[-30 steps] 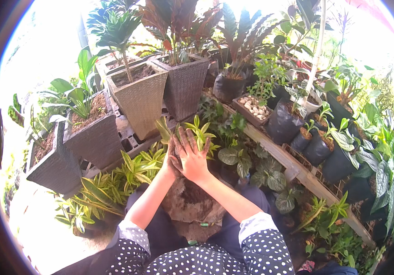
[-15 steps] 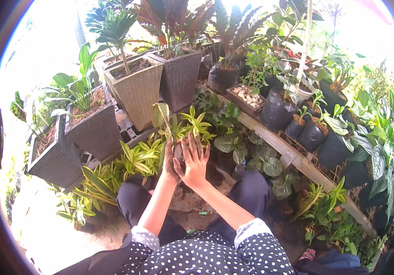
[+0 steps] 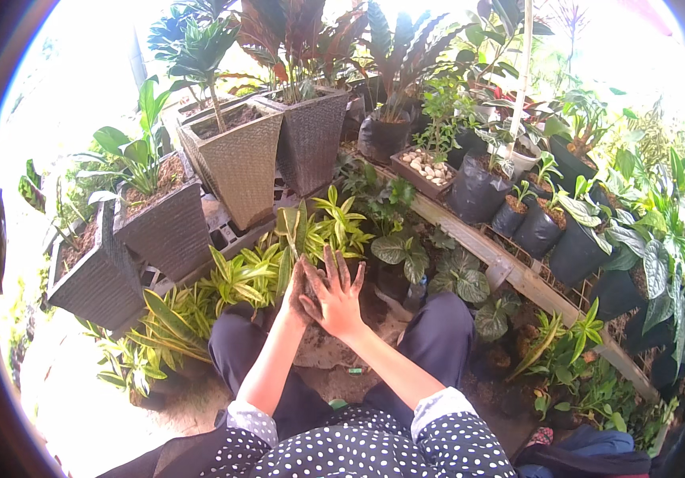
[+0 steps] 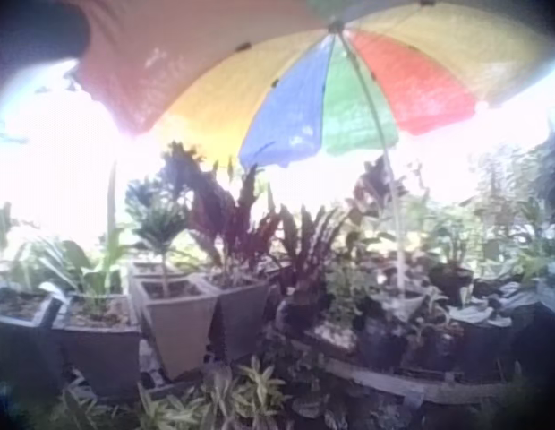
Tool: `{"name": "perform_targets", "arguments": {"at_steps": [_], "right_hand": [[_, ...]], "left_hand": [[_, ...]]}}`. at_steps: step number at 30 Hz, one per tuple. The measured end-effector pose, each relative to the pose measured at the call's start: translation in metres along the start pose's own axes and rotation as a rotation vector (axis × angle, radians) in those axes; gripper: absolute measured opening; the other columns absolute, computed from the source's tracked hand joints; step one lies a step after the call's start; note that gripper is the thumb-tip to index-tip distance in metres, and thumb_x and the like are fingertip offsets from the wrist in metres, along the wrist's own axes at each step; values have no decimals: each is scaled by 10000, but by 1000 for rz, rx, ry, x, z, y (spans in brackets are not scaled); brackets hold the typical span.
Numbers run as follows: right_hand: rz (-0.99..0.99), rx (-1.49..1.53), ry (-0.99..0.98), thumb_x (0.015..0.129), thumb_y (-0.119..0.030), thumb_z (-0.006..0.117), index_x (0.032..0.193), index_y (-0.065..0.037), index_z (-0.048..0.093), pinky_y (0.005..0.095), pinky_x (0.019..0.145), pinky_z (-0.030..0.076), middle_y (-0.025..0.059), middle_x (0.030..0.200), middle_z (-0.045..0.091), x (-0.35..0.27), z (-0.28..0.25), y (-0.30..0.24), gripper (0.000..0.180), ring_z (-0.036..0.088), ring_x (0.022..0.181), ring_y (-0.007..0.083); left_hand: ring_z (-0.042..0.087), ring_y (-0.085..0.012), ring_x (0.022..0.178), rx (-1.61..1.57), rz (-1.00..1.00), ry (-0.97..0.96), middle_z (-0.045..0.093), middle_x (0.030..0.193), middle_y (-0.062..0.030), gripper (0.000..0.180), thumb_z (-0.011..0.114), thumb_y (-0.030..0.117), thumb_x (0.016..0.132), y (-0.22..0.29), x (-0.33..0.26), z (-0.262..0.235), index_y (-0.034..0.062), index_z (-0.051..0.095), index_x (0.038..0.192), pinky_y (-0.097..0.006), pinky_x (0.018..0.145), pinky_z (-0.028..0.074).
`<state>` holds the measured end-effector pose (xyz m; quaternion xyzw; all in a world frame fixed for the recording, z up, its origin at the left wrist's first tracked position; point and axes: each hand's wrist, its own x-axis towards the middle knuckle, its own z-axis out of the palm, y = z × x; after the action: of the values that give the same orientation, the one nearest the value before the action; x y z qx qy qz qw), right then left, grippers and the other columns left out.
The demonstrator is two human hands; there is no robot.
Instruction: The person sits on the ground and packs soil around a small plant's root ball using both hands. They repeatedly add soil and press it down to secure the plant in place.
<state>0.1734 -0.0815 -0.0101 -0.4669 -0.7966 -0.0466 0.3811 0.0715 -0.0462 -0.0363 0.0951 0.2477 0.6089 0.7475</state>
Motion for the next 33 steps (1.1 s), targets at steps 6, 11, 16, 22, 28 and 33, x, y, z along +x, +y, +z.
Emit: {"name": "perform_targets", "arguments": {"at_steps": [6,11,16,22,28,33], "right_hand": [[28,79,93,838,-328,543,1346,-153,409,570,1067,56,214,1455,216,-8,-2,-2,553,203,1330,419],[55,85,115,862,-311,517,1349,-178,413,590,1059,46,193,1453,233,-12,6,-3,516,208,1332,411],[56,-11,155,860,-380,513,1270,-173,506,603,1055,78,161,1437,288,-13,10,-2,460,231,1327,386],[20,13,222,854,-325,504,1106,-163,626,560,1072,112,149,1376,402,-19,20,5,323,304,1302,354],[144,104,326,859,-323,501,1165,-199,611,567,1059,120,169,1423,323,-3,-3,-11,348,309,1293,379],[7,-85,261,866,-314,482,1137,-206,625,568,1061,141,121,1400,375,-17,18,2,325,350,1278,313]], "left_hand": [[507,-111,579,-88,-111,34,519,631,20,287,516,422,908,-7,-7,13,154,531,808,-263,534,429],[534,-133,634,16,-34,95,553,695,-10,329,516,446,899,-3,-14,11,126,537,825,-294,581,456],[576,-184,664,113,-57,75,591,742,-77,494,446,514,905,4,-24,28,43,524,783,-298,623,489],[586,-209,653,245,-65,91,593,723,-94,542,439,563,882,1,-18,14,44,537,761,-292,618,498],[615,-241,800,19,-135,-61,628,835,-140,605,377,582,892,5,-30,40,10,575,900,-326,749,506],[547,-210,590,74,-81,21,549,657,-88,478,427,522,909,-5,-9,8,77,501,750,-308,568,484]]}}
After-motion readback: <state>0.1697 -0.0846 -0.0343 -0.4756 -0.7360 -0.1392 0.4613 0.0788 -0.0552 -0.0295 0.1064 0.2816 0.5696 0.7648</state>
